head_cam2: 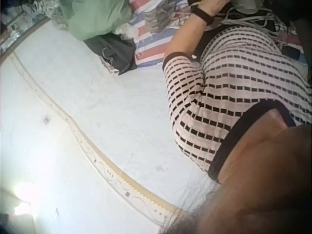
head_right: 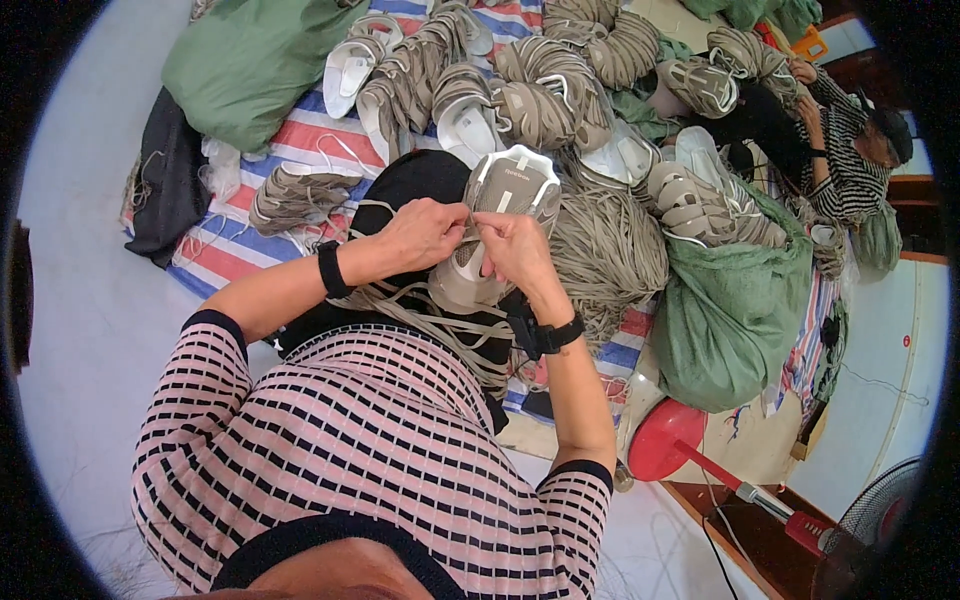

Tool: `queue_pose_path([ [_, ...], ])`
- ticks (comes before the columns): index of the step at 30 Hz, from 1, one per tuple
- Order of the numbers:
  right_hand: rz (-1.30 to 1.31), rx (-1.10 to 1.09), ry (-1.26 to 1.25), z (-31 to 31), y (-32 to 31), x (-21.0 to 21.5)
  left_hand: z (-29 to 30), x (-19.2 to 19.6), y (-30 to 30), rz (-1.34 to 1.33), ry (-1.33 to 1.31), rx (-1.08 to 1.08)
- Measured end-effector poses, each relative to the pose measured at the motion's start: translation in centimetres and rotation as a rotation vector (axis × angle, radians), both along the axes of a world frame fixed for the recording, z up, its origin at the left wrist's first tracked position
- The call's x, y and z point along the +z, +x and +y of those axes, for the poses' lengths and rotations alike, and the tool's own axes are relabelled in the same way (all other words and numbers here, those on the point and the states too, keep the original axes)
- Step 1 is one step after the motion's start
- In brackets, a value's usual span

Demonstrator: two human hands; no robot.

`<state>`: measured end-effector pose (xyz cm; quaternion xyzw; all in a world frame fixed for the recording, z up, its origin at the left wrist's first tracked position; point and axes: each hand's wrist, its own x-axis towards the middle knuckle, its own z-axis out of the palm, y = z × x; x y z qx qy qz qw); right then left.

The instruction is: Lacing and inspecting newly manufactured shoes.

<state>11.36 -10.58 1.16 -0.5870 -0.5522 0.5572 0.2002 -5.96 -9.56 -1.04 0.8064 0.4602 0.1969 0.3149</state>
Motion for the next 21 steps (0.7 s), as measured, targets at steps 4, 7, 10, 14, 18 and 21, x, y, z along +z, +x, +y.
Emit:
queue_pose_path([
  [4,-0.021,-0.001,0.056,-0.1,-0.1,-0.5,0.1,0.4,0.3,0.049,0.040,0.073],
  [7,-0.038,-0.006,0.063,-0.1,-0.3,-0.4,0.4,1.0,0.8,-0.088,-0.546,0.217],
  [10,-0.026,-0.014,0.059,-0.1,-0.2,-0.2,0.6,0.2,1.1,-0.458,-0.957,0.378],
  [14,-0.071,0.015,0.077,-0.1,0.3,-0.2,0.9,0.0,0.3,-0.181,-0.541,0.174],
  [18,-0.489,0.324,0.761,0.9,1.6,2.7,1.6,0.9,-0.7,-0.093,0.174,-0.069],
  [21,-0.504,0.406,0.893,2.0,1.7,3.6,2.3,2.0,-0.9,0.085,0.114,-0.251],
])
